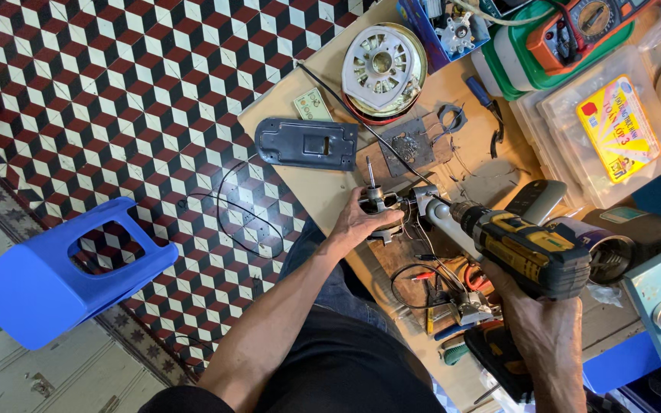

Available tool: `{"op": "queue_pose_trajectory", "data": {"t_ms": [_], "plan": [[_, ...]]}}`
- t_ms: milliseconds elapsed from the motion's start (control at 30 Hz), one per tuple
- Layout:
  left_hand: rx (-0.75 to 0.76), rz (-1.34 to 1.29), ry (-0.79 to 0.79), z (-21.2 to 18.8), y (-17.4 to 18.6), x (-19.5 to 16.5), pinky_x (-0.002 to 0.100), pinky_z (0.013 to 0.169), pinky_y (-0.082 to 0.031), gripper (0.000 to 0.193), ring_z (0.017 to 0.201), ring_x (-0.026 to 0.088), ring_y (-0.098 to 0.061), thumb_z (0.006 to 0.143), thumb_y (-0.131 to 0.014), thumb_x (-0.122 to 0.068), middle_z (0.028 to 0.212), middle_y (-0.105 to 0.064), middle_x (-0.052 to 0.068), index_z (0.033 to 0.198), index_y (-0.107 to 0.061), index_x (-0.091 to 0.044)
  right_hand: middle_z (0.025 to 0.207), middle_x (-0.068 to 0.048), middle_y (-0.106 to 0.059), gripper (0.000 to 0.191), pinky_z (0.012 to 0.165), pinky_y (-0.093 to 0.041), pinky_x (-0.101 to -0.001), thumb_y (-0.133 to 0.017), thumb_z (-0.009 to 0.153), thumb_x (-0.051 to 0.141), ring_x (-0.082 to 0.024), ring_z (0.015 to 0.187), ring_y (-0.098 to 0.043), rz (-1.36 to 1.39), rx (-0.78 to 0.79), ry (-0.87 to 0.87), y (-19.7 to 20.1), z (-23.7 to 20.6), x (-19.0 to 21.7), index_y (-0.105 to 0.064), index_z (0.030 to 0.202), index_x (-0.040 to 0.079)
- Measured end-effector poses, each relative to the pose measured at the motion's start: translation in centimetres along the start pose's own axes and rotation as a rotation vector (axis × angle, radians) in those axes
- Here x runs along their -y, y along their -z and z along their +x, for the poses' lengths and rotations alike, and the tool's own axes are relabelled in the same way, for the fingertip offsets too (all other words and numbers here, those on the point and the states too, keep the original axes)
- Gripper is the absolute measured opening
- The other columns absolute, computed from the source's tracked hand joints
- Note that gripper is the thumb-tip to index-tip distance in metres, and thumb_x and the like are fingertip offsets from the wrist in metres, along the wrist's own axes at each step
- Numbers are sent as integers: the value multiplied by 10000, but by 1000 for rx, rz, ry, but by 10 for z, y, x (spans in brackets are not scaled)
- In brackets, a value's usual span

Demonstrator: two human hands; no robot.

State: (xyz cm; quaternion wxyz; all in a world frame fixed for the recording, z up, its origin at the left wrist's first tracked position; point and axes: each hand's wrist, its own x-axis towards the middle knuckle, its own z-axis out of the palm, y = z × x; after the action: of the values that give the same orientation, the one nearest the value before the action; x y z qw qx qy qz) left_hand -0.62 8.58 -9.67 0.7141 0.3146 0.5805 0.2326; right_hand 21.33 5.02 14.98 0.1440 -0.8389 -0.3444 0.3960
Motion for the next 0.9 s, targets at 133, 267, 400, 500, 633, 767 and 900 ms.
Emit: {"op": "queue_pose_trajectory", "data": {"t_ms": [133, 267, 400, 500, 633, 767, 900], "plan": [[-21, 34, 25, 2, 0, 0, 370, 1024, -532, 1092, 1158, 266, -661, 550, -886, -580, 1234, -643, 138, 1420, -437, -96, 942, -90, -773, 449, 634, -541, -320, -797, 844, 267, -166, 738, -687, 21, -7, 60, -1, 2, -2, -727, 1244, 77], [-10, -1, 31, 3, 0, 2, 377, 1027, -533, 1114, 1163, 274, -669, 535, -888, -591, 1223, -660, 138, 1418, -432, -89, 938, -102, -775, 436, 634, -536, -317, -797, 847, 254, -165, 738, -683, -3, -3, 55, -1, 6, -3, -732, 1240, 76], [-17, 45, 38, 5, 0, 4, 377, 1033, -532, 1112, 1183, 282, -657, 544, -881, -602, 1231, -647, 126, 1433, -442, -97, 907, -108, -770, 425, 602, -529, -329, -790, 855, 241, -180, 703, -675, 1, 9, -7, -2, 9, -3, -730, 1237, 66], [-16, 40, 20, 7, -1, 6, 390, 1047, -537, 1130, 1204, 295, -646, 550, -894, -602, 1245, -621, 125, 1438, -412, -95, 900, -87, -765, 438, 590, -533, -321, -790, 847, 244, -171, 689, -676, 11, 12, 9, -2, 12, -5, -718, 1236, 56], [-10, 72, 83, 8, -1, 7, 402, 1051, -518, 1139, 1192, 296, -651, 533, -870, -623, 1218, -657, 133, 1446, -406, -124, 861, -141, -760, 438, 587, -538, -356, -793, 852, 265, -201, 671, -675, -11, 9, -74, -2, 15, -11, -725, 1227, 49], [-6, 46, 66, 9, -1, 7, 410, 1047, -545, 1136, 1181, 300, -661, 523, -870, -630, 1220, -647, 138, 1427, -410, -118, 891, -139, -767, 452, 608, -572, -360, -794, 833, 273, -196, 700, -697, -13, 20, -79, -1, 19, -13, -716, 1218, 48], [-9, 34, 71, 9, -3, 6, 402, 1053, -530, 1130, 1177, 286, -662, 519, -877, -618, 1215, -660, 133, 1424, -408, -130, 913, -129, -773, 456, 620, -567, -371, -796, 837, 273, -217, 723, -704, -34, 35, -31, 0, 17, -8, -718, 1234, 62]]}}
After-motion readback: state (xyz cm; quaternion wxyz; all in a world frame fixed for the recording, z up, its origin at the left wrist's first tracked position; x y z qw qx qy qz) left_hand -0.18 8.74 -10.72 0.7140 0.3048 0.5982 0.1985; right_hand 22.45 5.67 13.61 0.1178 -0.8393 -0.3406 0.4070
